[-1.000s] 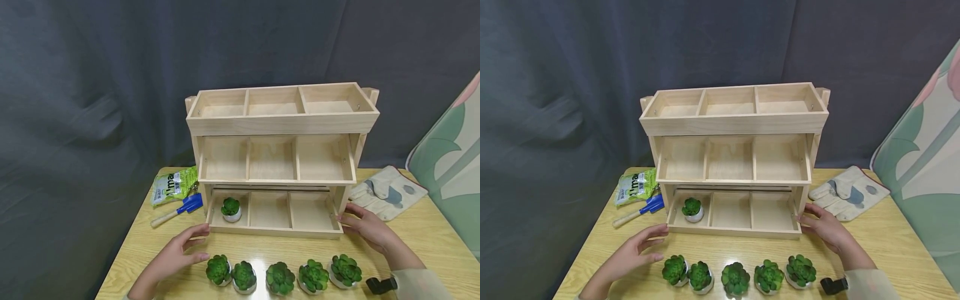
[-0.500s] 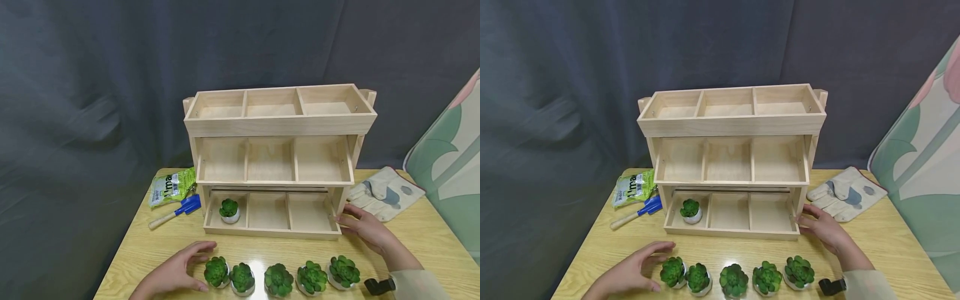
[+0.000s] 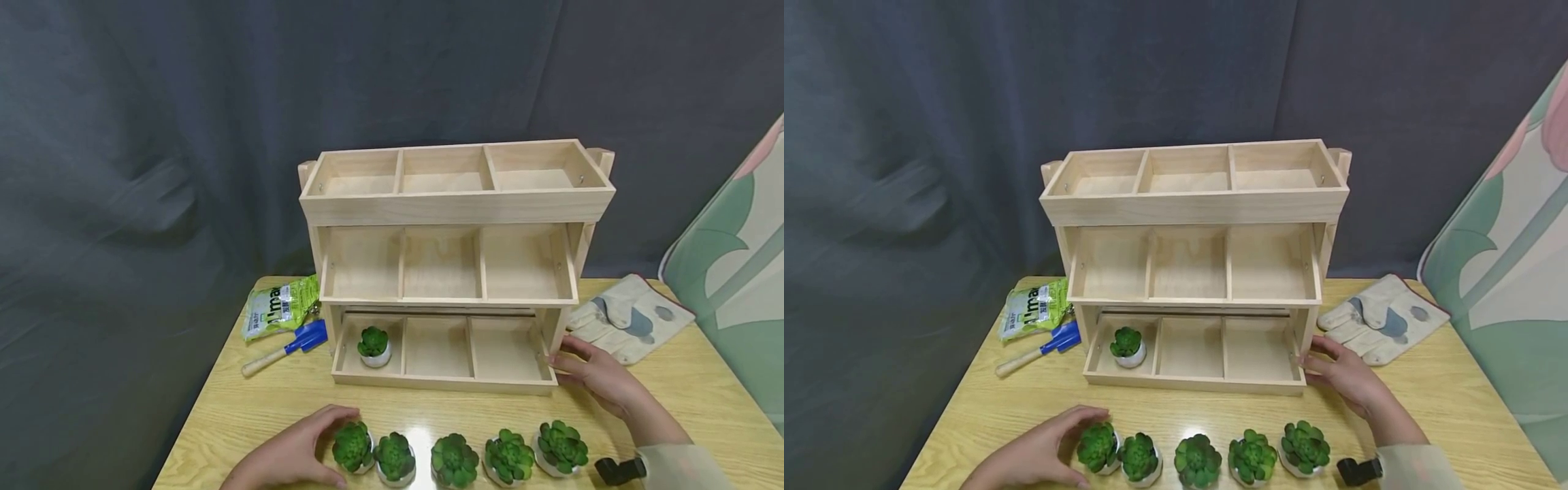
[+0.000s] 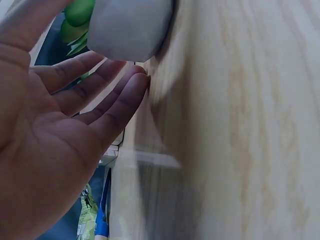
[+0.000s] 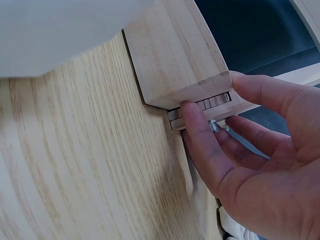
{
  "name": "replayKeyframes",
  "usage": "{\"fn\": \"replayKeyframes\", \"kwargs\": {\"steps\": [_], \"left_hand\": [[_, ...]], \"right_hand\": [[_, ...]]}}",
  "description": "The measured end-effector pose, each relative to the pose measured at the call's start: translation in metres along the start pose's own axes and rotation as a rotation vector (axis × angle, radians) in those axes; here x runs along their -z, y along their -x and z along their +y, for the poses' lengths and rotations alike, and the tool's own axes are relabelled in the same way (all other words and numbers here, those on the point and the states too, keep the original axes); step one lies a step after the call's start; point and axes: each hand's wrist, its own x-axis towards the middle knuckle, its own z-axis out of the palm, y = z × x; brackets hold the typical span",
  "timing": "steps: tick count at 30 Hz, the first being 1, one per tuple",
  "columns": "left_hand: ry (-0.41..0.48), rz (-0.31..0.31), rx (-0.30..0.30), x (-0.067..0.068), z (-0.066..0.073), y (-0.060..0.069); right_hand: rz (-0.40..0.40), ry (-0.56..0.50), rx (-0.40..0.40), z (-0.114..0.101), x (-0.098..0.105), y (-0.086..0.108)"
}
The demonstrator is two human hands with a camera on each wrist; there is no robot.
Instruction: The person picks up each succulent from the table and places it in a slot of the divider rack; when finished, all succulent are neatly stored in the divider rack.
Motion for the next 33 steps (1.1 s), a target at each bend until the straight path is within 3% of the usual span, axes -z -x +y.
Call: {"fn": "replayKeyframes", "kwargs": {"steps": [13,25,33], "left_hand": [[-0.037,0.031,0.03,-0.007,-0.0006,-0.0079],[0.028,0.021,0.013,-0.0065,0.001,-0.006],[0.017,0.045,0.017,-0.0042,0.0003,-0.0046]], "right_hand": [[0.011,0.003,-0.001,-0.0025,-0.002,0.0042],[0.005,0.015,0.002,-0.0038,-0.0013,0.0023],[0.004,0.018,-0.01,-0.0027,-0.0006,0.0014]]}}
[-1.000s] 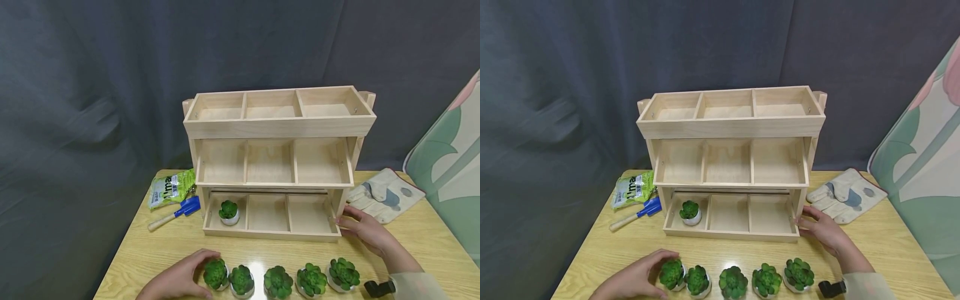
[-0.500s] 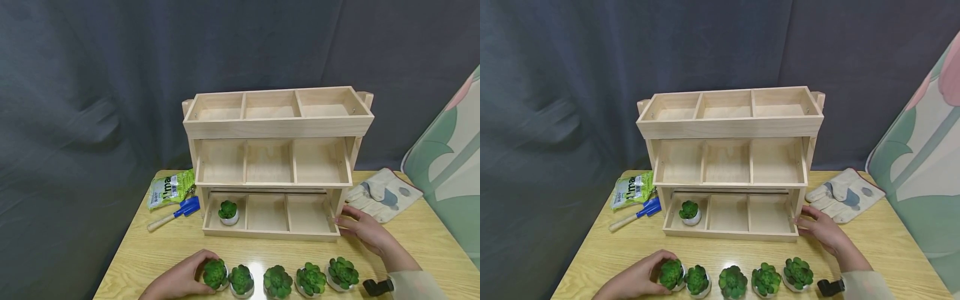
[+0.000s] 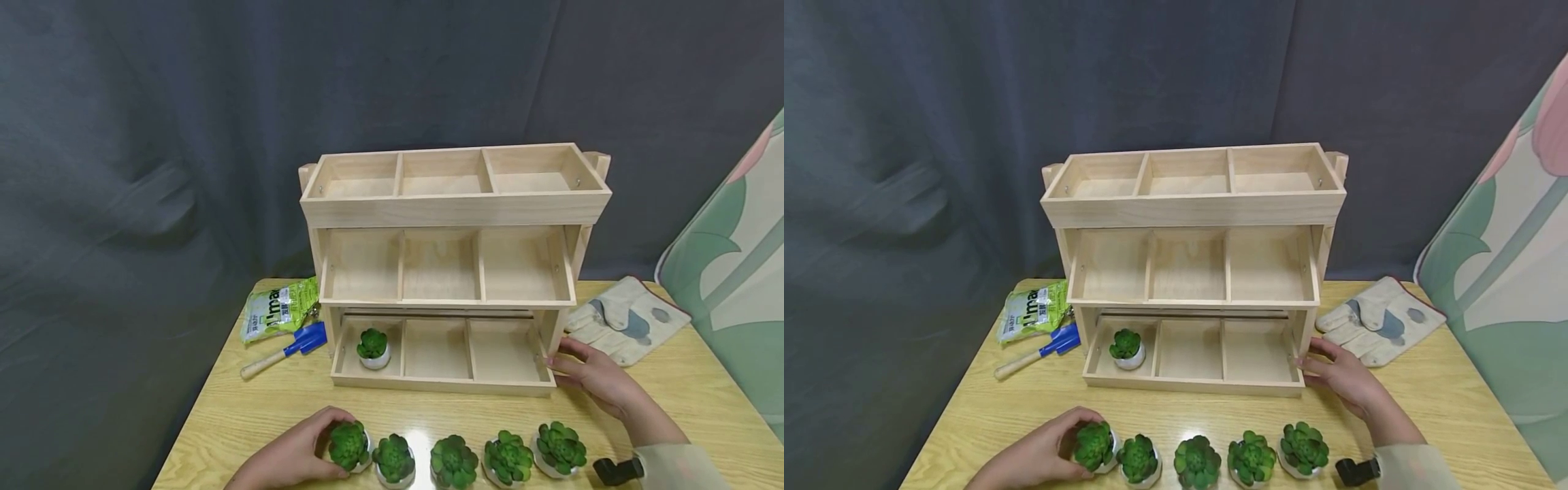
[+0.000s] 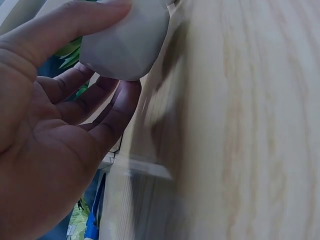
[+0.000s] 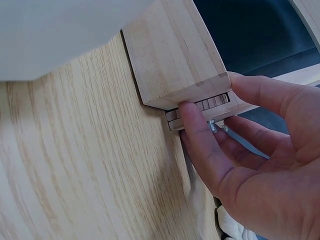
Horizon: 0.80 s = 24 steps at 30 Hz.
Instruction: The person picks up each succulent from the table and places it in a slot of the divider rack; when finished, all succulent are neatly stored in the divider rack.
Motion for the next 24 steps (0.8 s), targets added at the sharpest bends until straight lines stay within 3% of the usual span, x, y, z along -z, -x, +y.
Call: {"fn": "replayKeyframes", "kwargs": {"steps": [11,20,24], "left_hand": [[0.039,-0.012,-0.019,0.002,0.002,0.0],[0.005,0.015,0.021,0.006,0.007,0.0],[0.048,0.014,0.028,0.009,0.012,-0.001]], "right_hand": [[-0.001,-0.008,0.013,0.001,0.0,-0.001],[0.002,-0.017,0.019,0.001,-0.001,0.001],[0.004,-0.029,0.017,0.002,-0.001,0.0]]}}
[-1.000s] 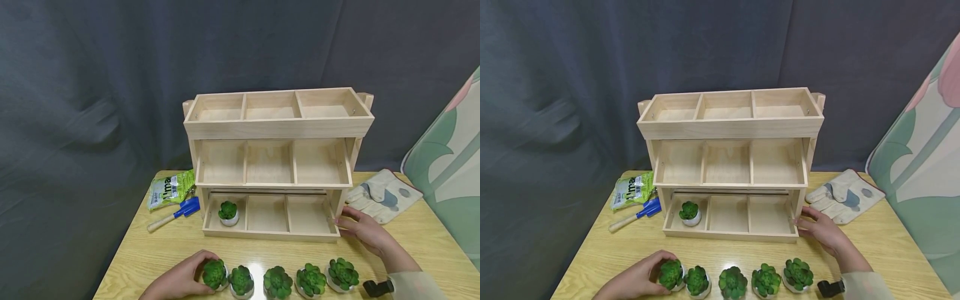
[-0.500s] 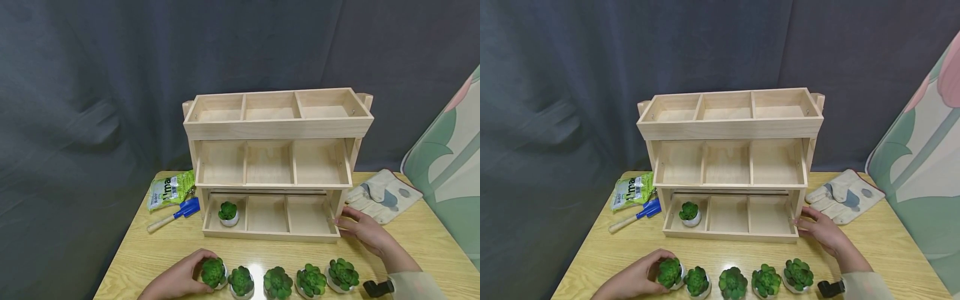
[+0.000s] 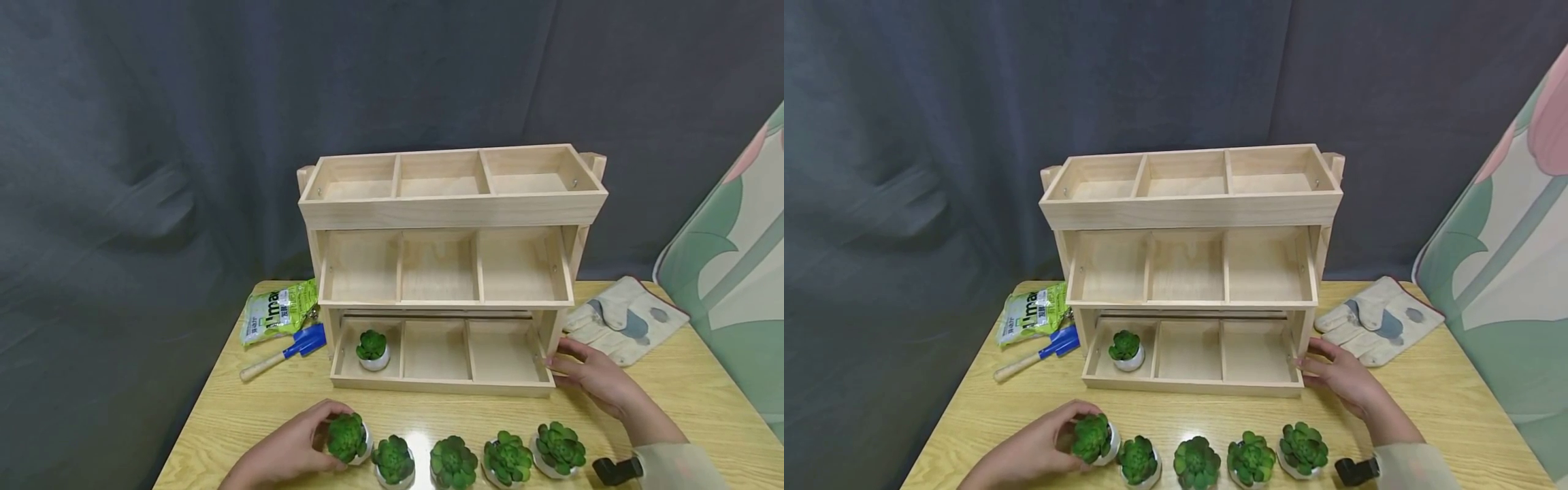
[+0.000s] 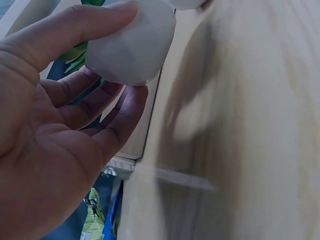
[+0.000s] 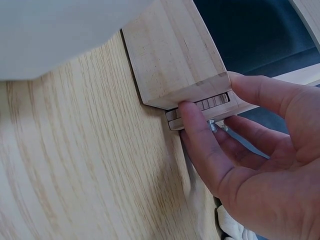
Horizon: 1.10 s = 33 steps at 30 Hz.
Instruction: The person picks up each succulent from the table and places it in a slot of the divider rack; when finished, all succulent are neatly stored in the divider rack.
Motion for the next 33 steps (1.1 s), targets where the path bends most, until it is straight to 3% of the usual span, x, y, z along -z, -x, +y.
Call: {"fn": "replayKeyframes", "kwargs": {"steps": [6,12,18,25,33], "left_hand": [[0.092,-0.013,-0.035,0.005,0.008,-0.003],[-0.102,0.073,-0.152,0.014,0.023,-0.012],[-0.233,0.117,-0.211,0.017,0.047,-0.027],[-0.226,0.097,-0.211,0.019,0.072,-0.051],[-0.266,0.118,-0.246,0.021,0.088,-0.081]], "right_hand": [[-0.009,0.004,0.014,0.001,0.001,0.0],[-0.008,0.008,0.01,0.0,0.002,0.001],[-0.004,0.009,-0.004,-0.002,0.001,0.002],[0.001,0.016,-0.004,-0.001,0.001,0.002],[-0.006,0.01,0.005,0.0,0.001,0.001]]}}
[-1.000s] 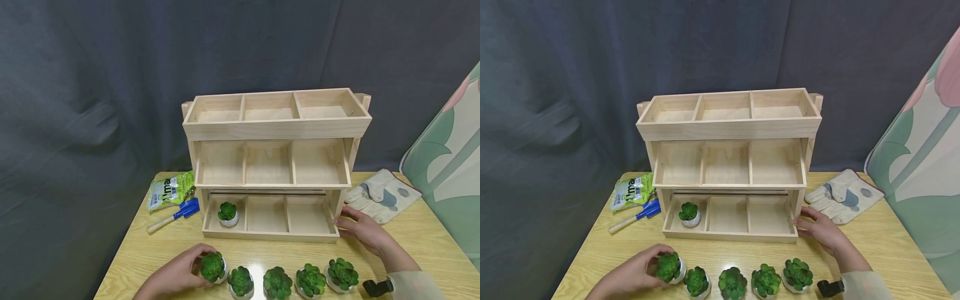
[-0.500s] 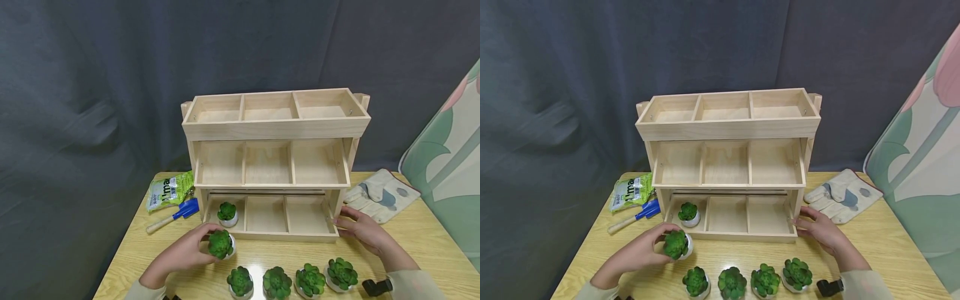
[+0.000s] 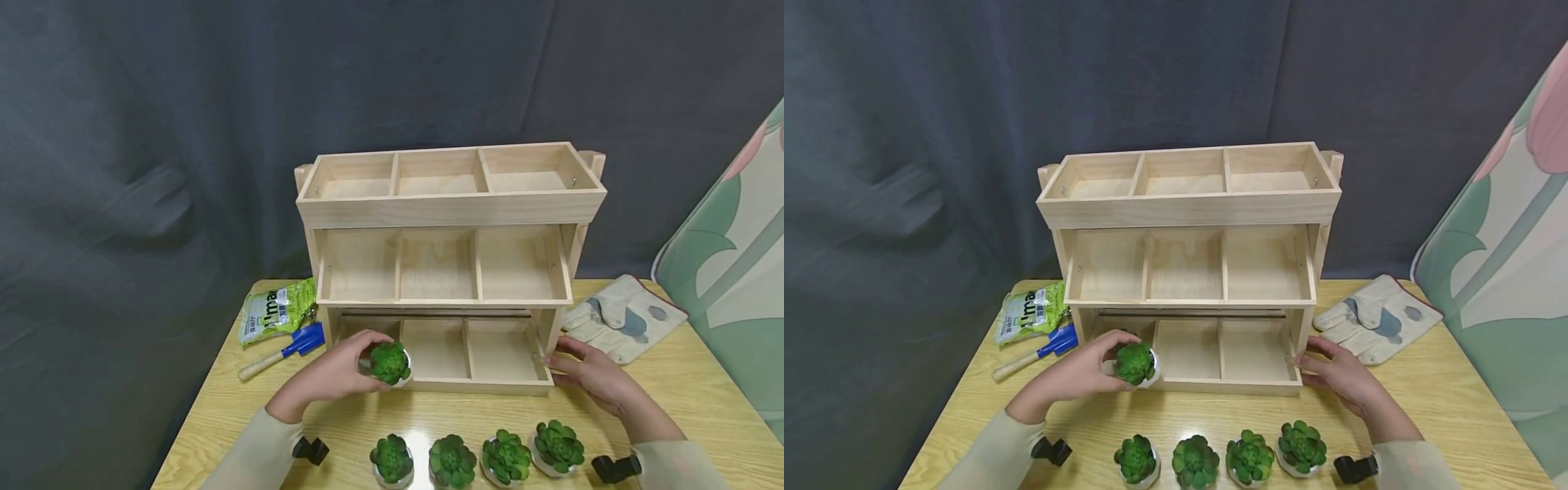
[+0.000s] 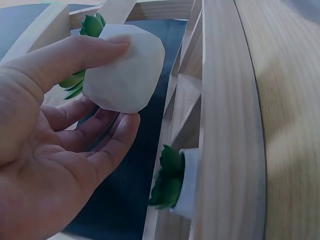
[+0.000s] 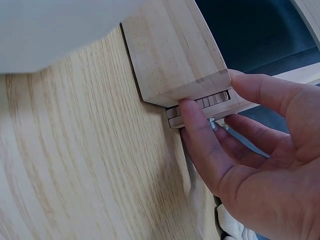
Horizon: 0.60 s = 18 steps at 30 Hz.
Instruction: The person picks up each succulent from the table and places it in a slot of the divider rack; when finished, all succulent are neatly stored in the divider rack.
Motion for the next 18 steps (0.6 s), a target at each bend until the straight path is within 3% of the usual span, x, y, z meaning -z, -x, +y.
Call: {"fn": "replayKeyframes", "kwargs": {"steps": [6,15,18], "left_hand": [[-0.073,-0.009,0.002,-0.004,0.004,-0.025],[-0.046,-0.057,0.019,-0.015,0.008,-0.059],[-0.088,-0.071,0.002,-0.02,0.008,-0.068]], "right_hand": [[0.003,-0.003,-0.006,0.0,0.0,0.0],[0.004,0.002,-0.013,-0.001,0.0,0.0],[0.003,0.003,-0.017,-0.001,-0.001,0.0]]}}
